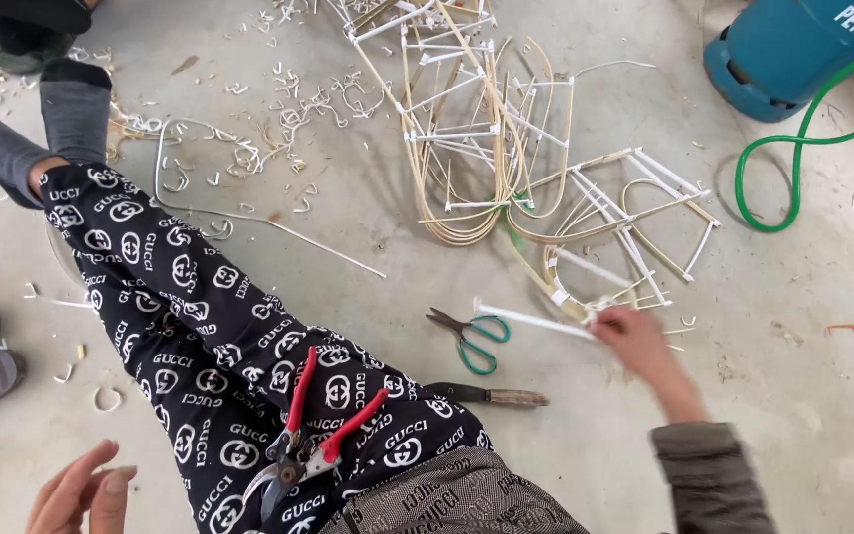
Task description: The recorder is sitting on the floor, assembling wooden/bamboo furniture components by wrapping joints with white plastic strips and cutting the excess.
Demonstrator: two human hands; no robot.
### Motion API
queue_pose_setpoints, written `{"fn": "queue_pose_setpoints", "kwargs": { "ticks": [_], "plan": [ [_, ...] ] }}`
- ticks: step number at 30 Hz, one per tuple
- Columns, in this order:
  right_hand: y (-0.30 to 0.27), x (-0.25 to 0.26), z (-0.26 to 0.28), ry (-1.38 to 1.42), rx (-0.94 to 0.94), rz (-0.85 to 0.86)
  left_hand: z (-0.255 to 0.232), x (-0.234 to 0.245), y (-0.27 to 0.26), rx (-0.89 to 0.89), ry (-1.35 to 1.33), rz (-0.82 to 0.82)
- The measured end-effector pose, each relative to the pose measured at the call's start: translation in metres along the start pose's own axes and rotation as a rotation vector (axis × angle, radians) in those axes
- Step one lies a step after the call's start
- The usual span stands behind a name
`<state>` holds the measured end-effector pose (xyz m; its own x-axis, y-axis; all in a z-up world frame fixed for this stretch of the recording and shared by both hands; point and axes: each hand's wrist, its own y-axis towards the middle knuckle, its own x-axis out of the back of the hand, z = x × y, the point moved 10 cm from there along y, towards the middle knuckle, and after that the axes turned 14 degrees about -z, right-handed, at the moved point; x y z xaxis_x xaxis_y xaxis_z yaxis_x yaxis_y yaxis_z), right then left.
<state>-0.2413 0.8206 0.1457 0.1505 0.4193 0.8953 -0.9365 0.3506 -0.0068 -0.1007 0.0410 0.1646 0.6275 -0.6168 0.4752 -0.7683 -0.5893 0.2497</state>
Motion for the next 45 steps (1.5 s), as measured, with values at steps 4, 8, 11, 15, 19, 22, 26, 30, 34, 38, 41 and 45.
{"fn": "queue_pose_setpoints", "kwargs": {
  "ticks": [4,8,11,15,19,22,26,30,34,38,41,45],
  "plan": [
    [-0.009,0.092,0.07,0.492,-0.052,0.2,-0.073,-0.033,-0.003,0.311,-0.166,0.131],
    [-0.022,0.101,0.133,0.583,-0.041,0.201,-0.132,-0.105,-0.016,0.517,-0.37,0.304],
    [-0.031,0.068,0.205,0.781,0.216,0.248,-0.169,-0.151,-0.011,0.439,-0.631,0.457],
    [-0.072,0.025,0.317,0.932,0.719,0.194,-0.148,-0.203,0.007,0.689,-0.842,0.522],
    [-0.131,-0.031,0.403,1.233,0.831,0.417,-0.108,-0.238,0.031,1.009,-1.008,0.417],
    [-0.185,-0.04,0.455,1.145,1.015,0.432,-0.08,-0.236,0.059,1.053,-1.246,0.336],
    [-0.214,-0.065,0.464,1.203,1.075,0.509,-0.01,-0.229,0.11,0.963,-1.4,0.195],
    [-0.221,-0.085,0.458,1.065,1.168,0.629,0.029,-0.162,0.151,0.793,-1.347,-0.099],
    [-0.162,-0.077,0.431,0.991,1.251,0.389,0.027,-0.053,0.174,0.675,-1.135,-0.37],
    [-0.042,-0.08,0.362,0.801,1.013,0.088,0.008,0.012,0.165,0.382,-0.857,-0.265],
    [-0.001,-0.022,0.355,0.706,0.886,-0.201,-0.022,0.009,0.144,0.24,-0.604,-0.085],
    [-0.025,0.02,0.406,0.861,0.926,-0.187,-0.068,-0.034,0.108,0.175,-0.421,0.198]
  ]
}}
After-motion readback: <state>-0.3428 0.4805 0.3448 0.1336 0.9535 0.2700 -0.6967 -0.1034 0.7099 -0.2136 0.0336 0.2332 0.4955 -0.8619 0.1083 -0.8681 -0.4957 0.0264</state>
